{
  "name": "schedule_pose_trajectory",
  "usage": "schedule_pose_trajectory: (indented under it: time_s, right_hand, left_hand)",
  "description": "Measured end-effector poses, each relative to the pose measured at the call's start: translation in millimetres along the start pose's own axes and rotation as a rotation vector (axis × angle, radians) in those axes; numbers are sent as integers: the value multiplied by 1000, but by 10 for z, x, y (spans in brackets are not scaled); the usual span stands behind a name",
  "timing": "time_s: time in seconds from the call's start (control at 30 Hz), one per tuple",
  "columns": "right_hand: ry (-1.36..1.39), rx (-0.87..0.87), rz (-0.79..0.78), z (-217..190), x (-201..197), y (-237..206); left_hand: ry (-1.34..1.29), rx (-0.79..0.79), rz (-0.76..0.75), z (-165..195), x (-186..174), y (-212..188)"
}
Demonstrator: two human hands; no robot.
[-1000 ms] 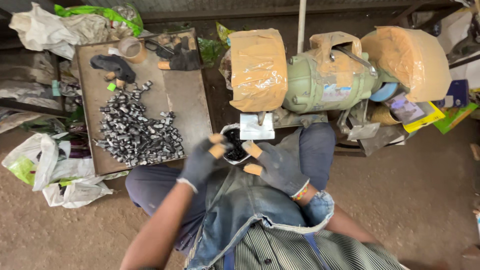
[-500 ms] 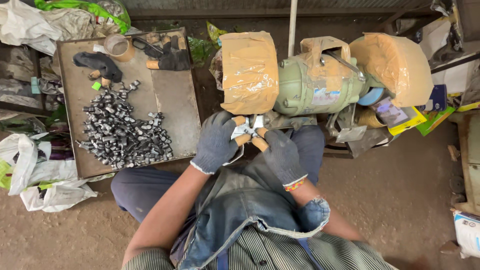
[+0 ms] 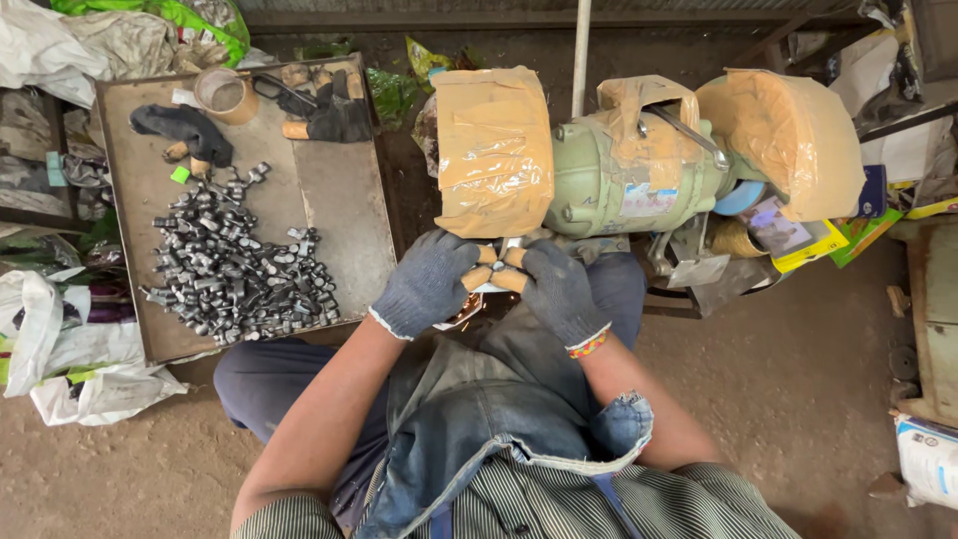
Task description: The person, seated on the floor at a bench grinder, holds small metal pieces against the spinning grinding wheel with both gloved hands, producing sparks, then places the ground pieces onto a tray with a large pile of similar pieces and occasionally dips pieces into a small container before continuing to grind.
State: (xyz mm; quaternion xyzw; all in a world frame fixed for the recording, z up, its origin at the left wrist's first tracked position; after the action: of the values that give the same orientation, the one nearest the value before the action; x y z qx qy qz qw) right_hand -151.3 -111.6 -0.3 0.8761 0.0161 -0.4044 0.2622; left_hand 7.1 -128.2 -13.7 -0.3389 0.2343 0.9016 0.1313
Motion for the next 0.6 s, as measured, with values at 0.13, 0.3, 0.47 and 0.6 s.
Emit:
schedule_pose_trajectory:
  time_s: [0.13,0.3,0.47,0.6]
  right_hand:
    - [7,74,-10,34,66,43]
    - [-26,71,-19,54,130,113]
    - [-57,84,3,57,118,117]
    - [9,68,65,-26,81,82]
  left_hand:
    - [-19,23,74,-5,-69,-44]
    - [8,41,80,-14,-180,-42]
    - [35,-31,143,80,-220,-156]
    - [131,-216,302,107,-153,-399]
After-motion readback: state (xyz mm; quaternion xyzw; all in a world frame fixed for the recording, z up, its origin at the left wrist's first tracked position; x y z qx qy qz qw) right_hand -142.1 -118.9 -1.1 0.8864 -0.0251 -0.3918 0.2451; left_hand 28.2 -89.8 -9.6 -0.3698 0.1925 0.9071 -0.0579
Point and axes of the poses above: each hand's wrist, its own y-axis towards the middle knuckle, its own x-axis out of the palm, z = x × y, the point moved 8 cm from there along y, towards the middle knuckle, and after that the axes turned 8 degrees about z, right-handed, at the moved point
